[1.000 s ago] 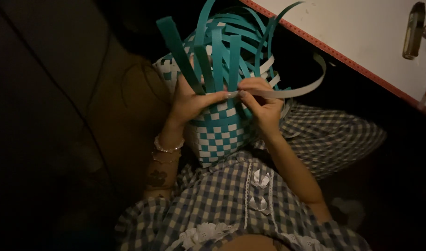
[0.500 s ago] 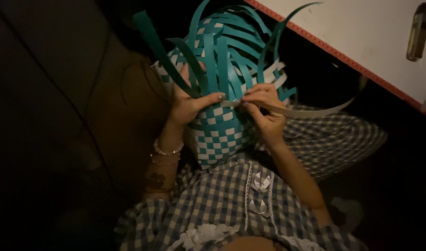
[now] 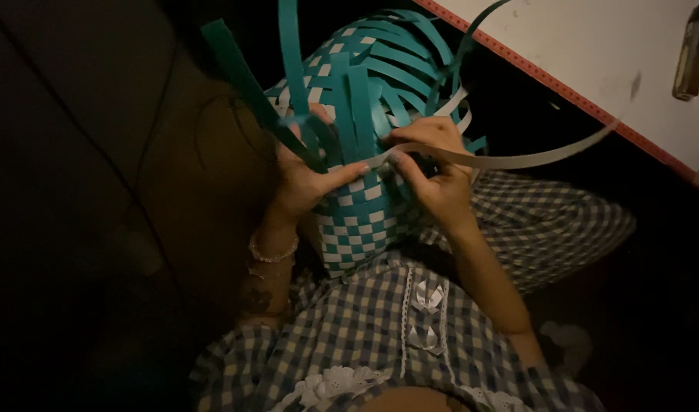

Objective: Weaving a basket using teal and white plastic strips.

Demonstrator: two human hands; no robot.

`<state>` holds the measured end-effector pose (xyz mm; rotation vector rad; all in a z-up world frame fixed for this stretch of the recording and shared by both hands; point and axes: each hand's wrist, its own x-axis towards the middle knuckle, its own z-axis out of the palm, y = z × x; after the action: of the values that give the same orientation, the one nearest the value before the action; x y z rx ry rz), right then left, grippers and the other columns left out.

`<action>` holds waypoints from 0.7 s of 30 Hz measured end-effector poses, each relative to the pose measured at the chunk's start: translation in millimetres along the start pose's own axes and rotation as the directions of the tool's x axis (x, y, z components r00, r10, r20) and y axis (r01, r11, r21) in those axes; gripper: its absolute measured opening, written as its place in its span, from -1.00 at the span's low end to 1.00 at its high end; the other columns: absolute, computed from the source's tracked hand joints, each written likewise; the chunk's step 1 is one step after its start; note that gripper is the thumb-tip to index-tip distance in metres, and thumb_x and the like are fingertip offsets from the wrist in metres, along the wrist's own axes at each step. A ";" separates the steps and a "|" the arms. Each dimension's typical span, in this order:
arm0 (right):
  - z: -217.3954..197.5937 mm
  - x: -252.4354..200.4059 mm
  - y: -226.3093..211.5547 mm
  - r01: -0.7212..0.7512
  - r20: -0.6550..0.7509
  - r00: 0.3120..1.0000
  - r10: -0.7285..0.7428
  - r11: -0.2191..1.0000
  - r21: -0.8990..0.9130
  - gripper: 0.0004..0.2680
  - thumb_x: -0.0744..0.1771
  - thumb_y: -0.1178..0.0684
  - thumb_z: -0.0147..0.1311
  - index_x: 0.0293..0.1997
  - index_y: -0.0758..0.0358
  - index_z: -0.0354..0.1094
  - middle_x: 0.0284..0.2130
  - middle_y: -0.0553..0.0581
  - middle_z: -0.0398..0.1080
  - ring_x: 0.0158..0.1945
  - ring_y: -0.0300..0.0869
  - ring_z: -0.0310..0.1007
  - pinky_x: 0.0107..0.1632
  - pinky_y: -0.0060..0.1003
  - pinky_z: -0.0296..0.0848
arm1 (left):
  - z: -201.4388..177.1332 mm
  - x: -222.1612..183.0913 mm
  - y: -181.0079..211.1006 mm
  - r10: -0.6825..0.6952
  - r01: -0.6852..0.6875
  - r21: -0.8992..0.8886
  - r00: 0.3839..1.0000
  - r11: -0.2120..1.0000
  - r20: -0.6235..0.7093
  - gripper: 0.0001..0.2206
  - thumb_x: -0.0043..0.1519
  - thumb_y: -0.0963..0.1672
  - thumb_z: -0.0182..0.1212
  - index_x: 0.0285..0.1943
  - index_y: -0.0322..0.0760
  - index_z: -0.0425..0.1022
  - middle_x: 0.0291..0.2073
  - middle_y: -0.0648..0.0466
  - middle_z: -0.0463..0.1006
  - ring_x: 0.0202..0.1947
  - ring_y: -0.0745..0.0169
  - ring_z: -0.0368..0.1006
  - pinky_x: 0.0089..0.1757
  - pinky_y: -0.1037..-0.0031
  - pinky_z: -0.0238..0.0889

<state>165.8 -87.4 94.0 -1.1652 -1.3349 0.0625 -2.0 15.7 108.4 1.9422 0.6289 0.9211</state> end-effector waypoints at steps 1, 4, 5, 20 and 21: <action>-0.3 0.0 0.4 -0.012 0.050 0.999 0.011 1.000 0.027 -0.86 0.29 0.17 0.18 -0.14 0.40 0.45 -0.22 0.18 0.47 -0.12 -0.04 0.36 0.01 -0.14 0.35 | 0.0 -0.9 6.2 -0.127 0.125 0.157 0.992 0.980 0.003 -0.25 -0.12 0.00 0.56 0.06 -0.60 0.22 -0.15 -0.48 0.36 -0.12 -0.40 0.38 -0.10 0.05 0.27; -4.9 14.7 -15.2 0.090 0.187 0.980 -0.069 0.990 -0.111 -0.85 0.30 0.07 0.16 -0.15 0.34 0.42 -0.28 0.16 0.39 -0.18 0.01 0.25 -0.06 -0.08 0.29 | -3.3 -4.4 0.7 -0.078 0.080 0.255 0.997 0.964 -0.018 -0.28 -0.06 0.06 0.52 -0.01 -0.59 0.22 -0.13 -0.46 0.39 -0.12 -0.31 0.39 -0.09 0.09 0.25; -7.1 21.7 -23.2 0.217 0.284 0.949 -0.139 0.940 -0.263 -0.86 0.31 0.02 0.16 -0.23 0.27 0.40 -0.35 0.16 0.30 -0.28 0.06 0.14 -0.14 -0.04 0.24 | -4.8 -6.2 -5.4 0.098 -0.090 0.200 0.995 0.976 -0.029 -0.46 -0.02 0.00 0.50 -0.17 -0.45 0.25 -0.27 -0.32 0.48 -0.28 -0.16 0.46 -0.22 0.22 0.34; 2.3 -0.3 0.1 0.322 0.305 0.938 -0.165 0.741 -0.590 -0.81 0.38 -0.05 -0.14 -0.18 0.13 0.43 0.05 0.24 0.26 0.05 0.06 0.19 0.00 -0.11 0.14 | 9.8 -3.6 -2.3 0.092 -0.094 -0.077 0.995 0.993 -0.023 -0.56 0.00 -0.14 0.48 -0.19 -0.35 0.19 -0.44 -0.08 0.41 -0.34 0.01 0.43 -0.20 0.33 0.29; 3.7 2.6 -6.6 0.323 0.305 0.938 -0.166 0.740 -0.590 -0.81 0.38 -0.05 -0.14 -0.18 0.13 0.43 0.05 0.24 0.26 0.05 0.06 0.19 0.00 -0.11 0.14 | 9.7 -4.5 -9.1 0.093 -0.094 -0.078 0.995 0.993 -0.023 -0.56 0.00 -0.14 0.48 -0.19 -0.35 0.19 -0.44 -0.08 0.41 -0.34 0.01 0.43 -0.20 0.33 0.29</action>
<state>160.1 -86.7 99.6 -1.5626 -1.7881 -0.5031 2.4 12.2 95.6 1.9074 0.5086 1.0091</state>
